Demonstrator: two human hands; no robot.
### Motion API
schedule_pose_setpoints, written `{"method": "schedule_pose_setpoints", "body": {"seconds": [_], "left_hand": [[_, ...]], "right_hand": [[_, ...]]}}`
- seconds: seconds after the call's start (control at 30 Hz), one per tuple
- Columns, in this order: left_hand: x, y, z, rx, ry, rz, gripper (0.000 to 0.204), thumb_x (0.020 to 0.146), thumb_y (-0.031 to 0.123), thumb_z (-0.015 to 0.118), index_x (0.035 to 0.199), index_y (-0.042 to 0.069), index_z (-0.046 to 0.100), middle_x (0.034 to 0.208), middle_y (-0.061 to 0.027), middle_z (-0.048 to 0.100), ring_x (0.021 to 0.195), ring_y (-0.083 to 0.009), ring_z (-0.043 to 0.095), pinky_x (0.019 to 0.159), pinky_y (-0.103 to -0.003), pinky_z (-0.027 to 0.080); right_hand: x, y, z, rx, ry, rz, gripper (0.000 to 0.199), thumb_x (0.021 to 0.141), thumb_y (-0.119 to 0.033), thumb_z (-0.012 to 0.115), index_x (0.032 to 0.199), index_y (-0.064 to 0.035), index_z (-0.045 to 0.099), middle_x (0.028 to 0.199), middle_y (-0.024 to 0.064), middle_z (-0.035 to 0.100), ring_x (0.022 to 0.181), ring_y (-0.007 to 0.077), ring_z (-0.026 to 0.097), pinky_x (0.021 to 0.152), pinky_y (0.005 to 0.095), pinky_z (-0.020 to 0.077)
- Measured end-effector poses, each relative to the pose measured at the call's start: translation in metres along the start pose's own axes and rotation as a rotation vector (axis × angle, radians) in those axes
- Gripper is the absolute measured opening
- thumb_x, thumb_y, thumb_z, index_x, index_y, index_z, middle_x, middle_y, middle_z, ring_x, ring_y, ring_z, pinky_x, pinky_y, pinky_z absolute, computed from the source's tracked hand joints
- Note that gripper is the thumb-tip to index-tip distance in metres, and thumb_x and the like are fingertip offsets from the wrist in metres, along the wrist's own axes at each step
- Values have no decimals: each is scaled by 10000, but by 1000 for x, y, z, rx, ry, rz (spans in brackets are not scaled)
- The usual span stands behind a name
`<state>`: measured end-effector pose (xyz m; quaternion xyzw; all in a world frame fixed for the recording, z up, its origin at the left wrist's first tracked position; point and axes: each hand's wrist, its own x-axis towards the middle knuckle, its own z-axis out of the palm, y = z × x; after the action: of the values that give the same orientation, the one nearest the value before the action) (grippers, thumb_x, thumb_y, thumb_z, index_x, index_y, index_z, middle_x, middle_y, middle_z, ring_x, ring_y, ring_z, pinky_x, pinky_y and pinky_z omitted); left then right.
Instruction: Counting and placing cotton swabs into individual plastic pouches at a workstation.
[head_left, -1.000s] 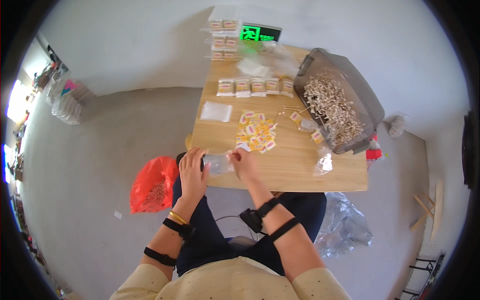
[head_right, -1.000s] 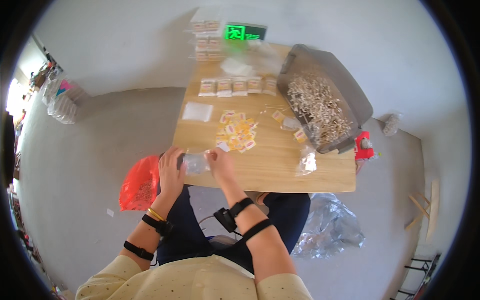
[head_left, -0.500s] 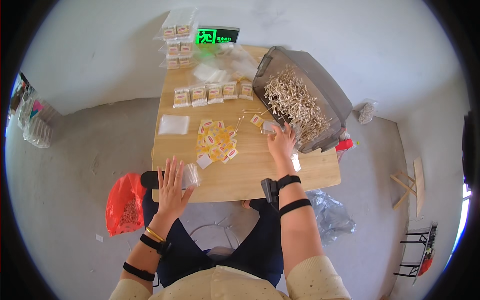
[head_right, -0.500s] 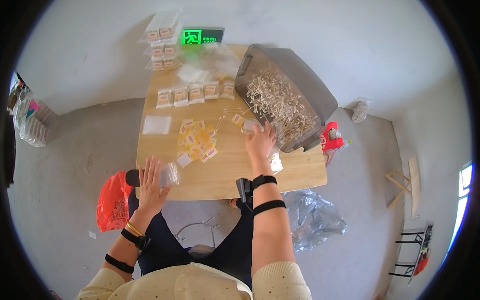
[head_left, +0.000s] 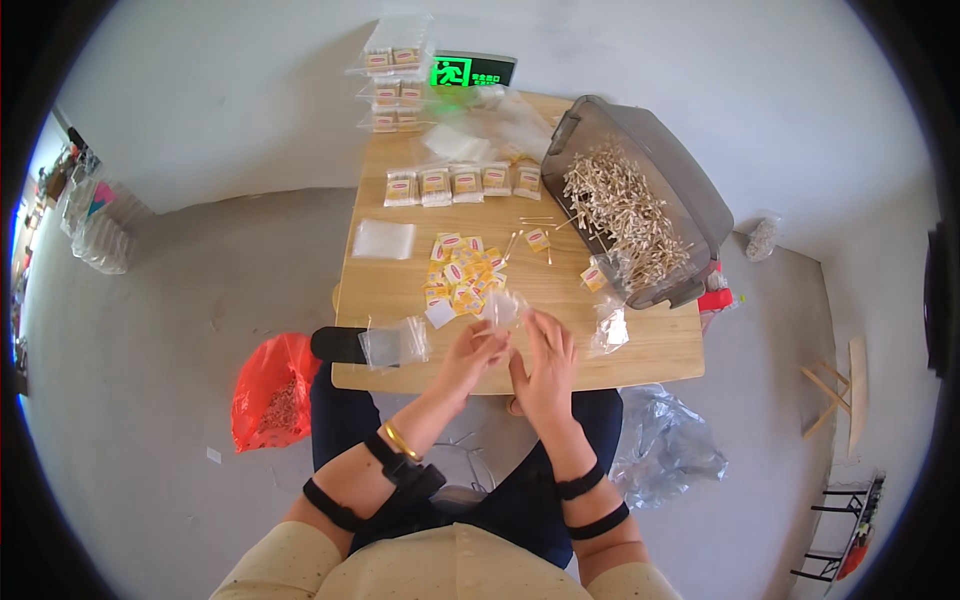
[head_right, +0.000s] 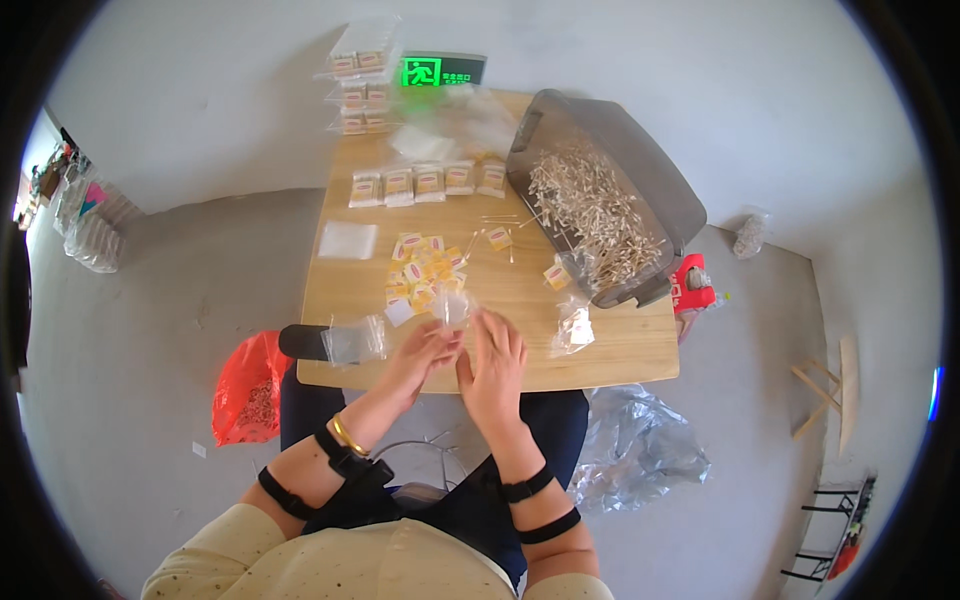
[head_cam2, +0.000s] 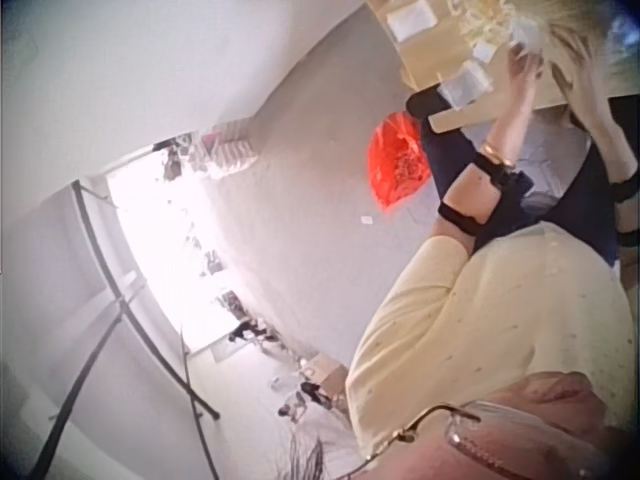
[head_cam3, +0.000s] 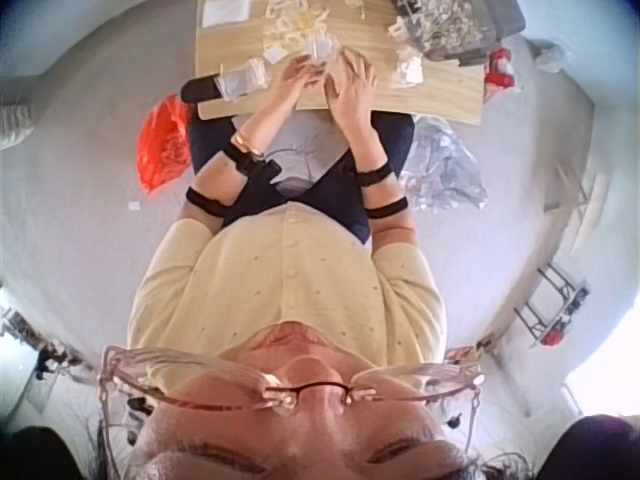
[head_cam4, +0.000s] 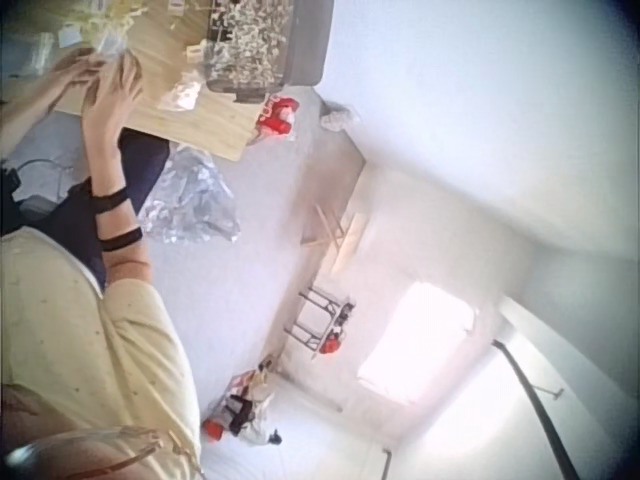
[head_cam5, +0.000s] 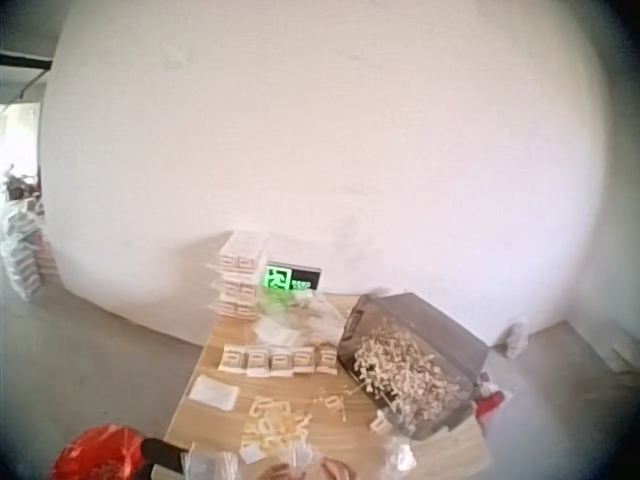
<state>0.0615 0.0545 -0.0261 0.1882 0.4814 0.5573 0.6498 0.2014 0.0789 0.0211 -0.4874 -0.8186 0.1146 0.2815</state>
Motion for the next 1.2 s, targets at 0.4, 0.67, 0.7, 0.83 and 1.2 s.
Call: {"method": "schedule_pose_setpoints", "body": {"seconds": [0.4,0.67,0.7,0.83,1.2], "left_hand": [[12,15,-41,134,291,158,259,919,224,710,996,-18,657,886,-106,709,816,-191,696,781,-299,553],[21,49,-36,837,21,555,558,905,267,715,1339,-2,491,1339,-171,535,1159,-262,576,919,-374,483],[12,46,-33,623,-104,421,511,907,254,717,1306,2,519,1296,-151,568,1134,-243,590,916,-360,482],[-13,60,-29,302,-198,183,293,909,164,702,1152,36,600,1037,-53,661,1006,-144,621,887,-310,486],[-47,55,-49,406,153,594,123,981,89,599,1004,22,499,819,-56,639,687,-96,640,594,-222,521]], "right_hand": [[-17,-2,-9,42,83,80,530,814,-58,640,1326,10,519,1331,161,503,1225,369,453,1041,457,355],[-20,15,1,1187,-134,606,427,914,-58,632,1330,8,560,1133,44,622,987,142,569,883,276,447],[-19,12,5,1431,-184,701,413,922,-56,631,1323,13,566,1096,27,633,952,115,571,852,256,453],[-23,-2,17,1472,-278,754,188,928,-96,662,1098,-15,665,971,-3,646,866,85,557,789,243,440],[-11,-40,27,1273,-385,613,169,964,-189,655,1014,-28,640,912,-7,631,902,88,569,801,255,449]]}}
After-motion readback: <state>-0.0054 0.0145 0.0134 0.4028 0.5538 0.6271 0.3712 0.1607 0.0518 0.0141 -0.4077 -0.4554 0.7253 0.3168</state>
